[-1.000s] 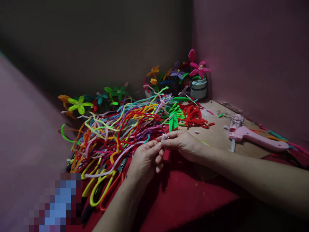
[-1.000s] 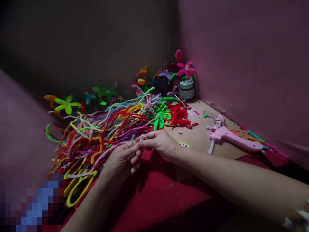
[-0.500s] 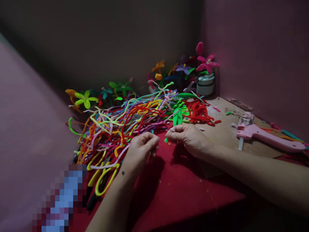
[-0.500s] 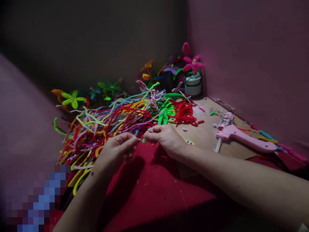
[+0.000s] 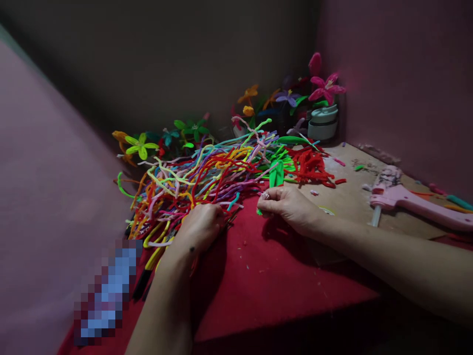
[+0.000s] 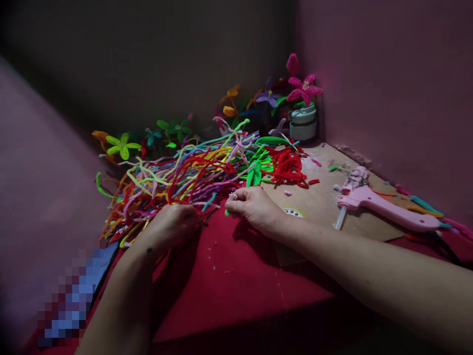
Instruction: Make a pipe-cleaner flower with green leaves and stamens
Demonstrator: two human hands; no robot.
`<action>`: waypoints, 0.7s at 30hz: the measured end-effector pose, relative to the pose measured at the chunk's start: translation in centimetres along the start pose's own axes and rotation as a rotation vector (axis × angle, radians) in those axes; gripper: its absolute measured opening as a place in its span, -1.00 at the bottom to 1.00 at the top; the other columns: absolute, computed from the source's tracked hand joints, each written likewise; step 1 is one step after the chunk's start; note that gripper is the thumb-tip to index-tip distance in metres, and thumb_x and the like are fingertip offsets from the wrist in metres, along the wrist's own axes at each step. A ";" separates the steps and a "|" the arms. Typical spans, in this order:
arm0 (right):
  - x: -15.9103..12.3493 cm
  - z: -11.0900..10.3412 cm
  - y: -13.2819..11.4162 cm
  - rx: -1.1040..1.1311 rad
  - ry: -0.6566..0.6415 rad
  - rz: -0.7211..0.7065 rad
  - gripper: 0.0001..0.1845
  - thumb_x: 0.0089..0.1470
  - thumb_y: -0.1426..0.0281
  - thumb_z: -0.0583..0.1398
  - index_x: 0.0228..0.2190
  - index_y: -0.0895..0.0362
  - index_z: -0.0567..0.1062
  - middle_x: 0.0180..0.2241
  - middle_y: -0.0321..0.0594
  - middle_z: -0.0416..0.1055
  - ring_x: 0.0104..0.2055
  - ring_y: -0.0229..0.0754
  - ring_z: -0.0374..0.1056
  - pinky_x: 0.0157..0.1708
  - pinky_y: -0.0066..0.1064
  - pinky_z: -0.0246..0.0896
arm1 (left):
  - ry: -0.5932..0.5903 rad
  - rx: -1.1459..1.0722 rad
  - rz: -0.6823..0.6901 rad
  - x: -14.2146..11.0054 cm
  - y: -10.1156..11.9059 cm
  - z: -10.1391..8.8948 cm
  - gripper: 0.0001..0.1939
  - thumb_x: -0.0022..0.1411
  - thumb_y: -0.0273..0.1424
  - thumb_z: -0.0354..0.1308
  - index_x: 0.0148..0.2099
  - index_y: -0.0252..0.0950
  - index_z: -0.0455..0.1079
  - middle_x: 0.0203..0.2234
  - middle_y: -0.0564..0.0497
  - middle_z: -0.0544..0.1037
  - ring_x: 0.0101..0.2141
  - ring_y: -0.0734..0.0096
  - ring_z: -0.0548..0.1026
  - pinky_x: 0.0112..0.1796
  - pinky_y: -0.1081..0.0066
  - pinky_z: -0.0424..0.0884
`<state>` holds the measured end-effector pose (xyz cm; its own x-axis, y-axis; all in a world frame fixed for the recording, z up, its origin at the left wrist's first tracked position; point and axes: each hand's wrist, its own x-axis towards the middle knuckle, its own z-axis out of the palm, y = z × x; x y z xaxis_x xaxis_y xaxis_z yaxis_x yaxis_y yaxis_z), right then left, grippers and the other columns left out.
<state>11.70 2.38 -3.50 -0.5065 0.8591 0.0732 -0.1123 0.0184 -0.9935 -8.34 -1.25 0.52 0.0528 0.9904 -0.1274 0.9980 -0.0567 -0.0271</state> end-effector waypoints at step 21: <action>0.1 0.0 0.8 -0.076 -0.037 -0.001 -0.85 -0.11 0.41 0.18 -0.63 0.21 0.39 -0.66 -0.31 0.25 -0.62 -0.40 0.08 -0.58 -0.46 -0.07 | 0.115 -0.038 -0.004 0.3 0.2 1.3 -0.79 0.08 -0.36 -0.08 -0.48 -0.28 0.33 -0.61 0.00 0.38 -0.58 0.43 0.27 -0.54 0.44 0.03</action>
<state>11.59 2.52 -4.26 -0.5374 0.8398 0.0764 -0.0485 0.0596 -0.9970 -8.16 -1.12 -0.76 0.0503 0.9987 -0.0126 0.9987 -0.0502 0.0106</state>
